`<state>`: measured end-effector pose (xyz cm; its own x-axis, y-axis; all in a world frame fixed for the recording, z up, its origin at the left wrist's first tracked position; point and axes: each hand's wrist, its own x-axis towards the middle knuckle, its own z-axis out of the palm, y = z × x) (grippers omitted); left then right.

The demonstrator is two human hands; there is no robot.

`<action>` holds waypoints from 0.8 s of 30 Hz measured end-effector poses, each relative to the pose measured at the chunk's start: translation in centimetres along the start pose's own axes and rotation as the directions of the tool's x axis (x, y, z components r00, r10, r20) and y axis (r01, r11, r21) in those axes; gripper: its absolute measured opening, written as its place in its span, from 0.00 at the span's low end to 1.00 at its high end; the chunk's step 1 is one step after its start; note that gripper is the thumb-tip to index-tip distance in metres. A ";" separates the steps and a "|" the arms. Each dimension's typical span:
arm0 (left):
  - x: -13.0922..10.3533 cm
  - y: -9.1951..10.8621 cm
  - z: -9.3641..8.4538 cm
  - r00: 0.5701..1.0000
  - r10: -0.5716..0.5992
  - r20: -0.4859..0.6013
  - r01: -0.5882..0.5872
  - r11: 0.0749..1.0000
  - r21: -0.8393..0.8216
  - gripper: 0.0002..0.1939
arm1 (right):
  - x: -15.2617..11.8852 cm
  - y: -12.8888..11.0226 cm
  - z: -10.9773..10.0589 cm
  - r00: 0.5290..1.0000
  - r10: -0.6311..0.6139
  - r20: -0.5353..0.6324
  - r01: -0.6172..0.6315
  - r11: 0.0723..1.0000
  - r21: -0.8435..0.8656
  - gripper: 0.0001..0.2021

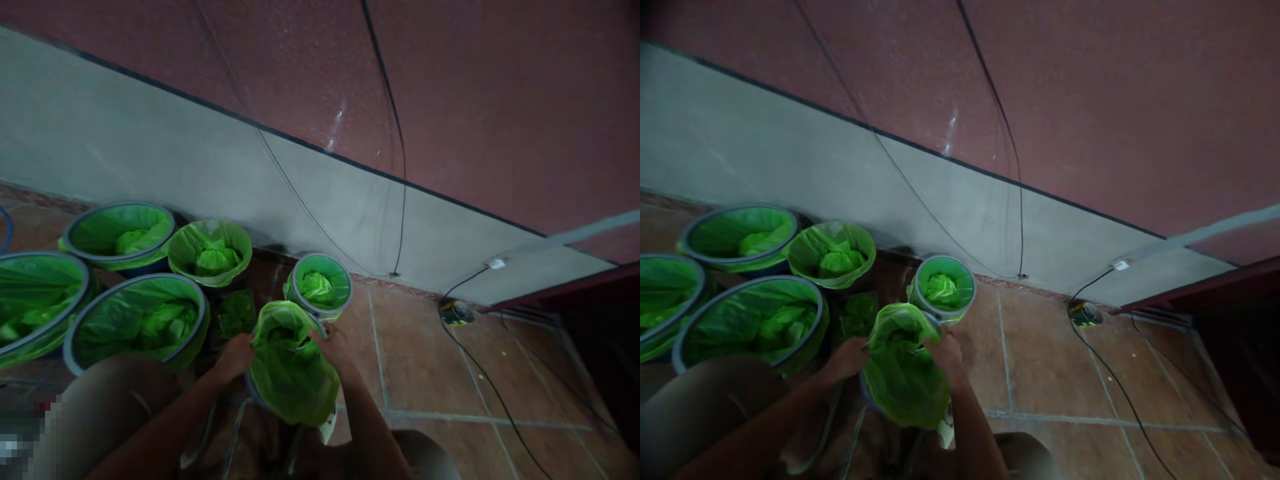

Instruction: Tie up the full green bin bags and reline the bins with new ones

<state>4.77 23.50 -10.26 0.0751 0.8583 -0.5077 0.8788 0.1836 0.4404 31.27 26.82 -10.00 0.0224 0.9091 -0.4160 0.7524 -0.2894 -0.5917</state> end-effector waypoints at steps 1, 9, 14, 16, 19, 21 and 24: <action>-0.2 0.0 -0.1 1.000 -0.008 -0.010 0.008 1.000 -0.011 0.13 | -0.5 -0.6 0.3 0.999 0.017 -0.029 -0.020 0.992 -0.124 0.19; -3.1 0.4 -3.1 0.987 -0.054 -0.148 0.058 0.998 0.020 0.15 | -3.7 -3.4 -3.3 0.954 -0.144 -0.263 0.084 0.970 -0.227 0.10; -5.0 1.2 -3.6 0.988 -0.051 -0.149 0.050 0.999 -0.012 0.16 | -6.7 -4.0 -4.6 0.926 -0.219 -0.306 0.199 0.975 -0.097 0.12; -5.6 1.9 -4.1 0.986 -0.004 -0.170 0.000 1.000 -0.022 0.16 | -7.6 -4.2 -5.1 0.911 -0.229 -0.343 0.223 0.973 -0.056 0.13; -6.4 3.1 -5.2 0.980 0.058 -0.190 -0.062 0.998 -0.018 0.16 | -8.5 -4.6 -5.9 0.918 -0.246 -0.311 0.237 0.969 -0.067 0.12; -6.8 3.6 -5.9 0.976 0.095 -0.197 -0.096 0.995 0.003 0.15 | -8.8 -4.8 -6.4 0.917 -0.270 -0.294 0.271 0.962 -0.040 0.12; -7.3 4.1 -6.6 0.967 0.122 -0.222 -0.125 0.992 -0.002 0.14 | -9.3 -5.1 -6.8 0.899 -0.291 -0.327 0.316 0.949 0.024 0.12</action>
<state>4.66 21.20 0.14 0.0747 0.9592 -0.2728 0.8614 0.0757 0.5022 31.72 21.89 1.62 0.0168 0.9996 0.0239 0.7049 0.0051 -0.7093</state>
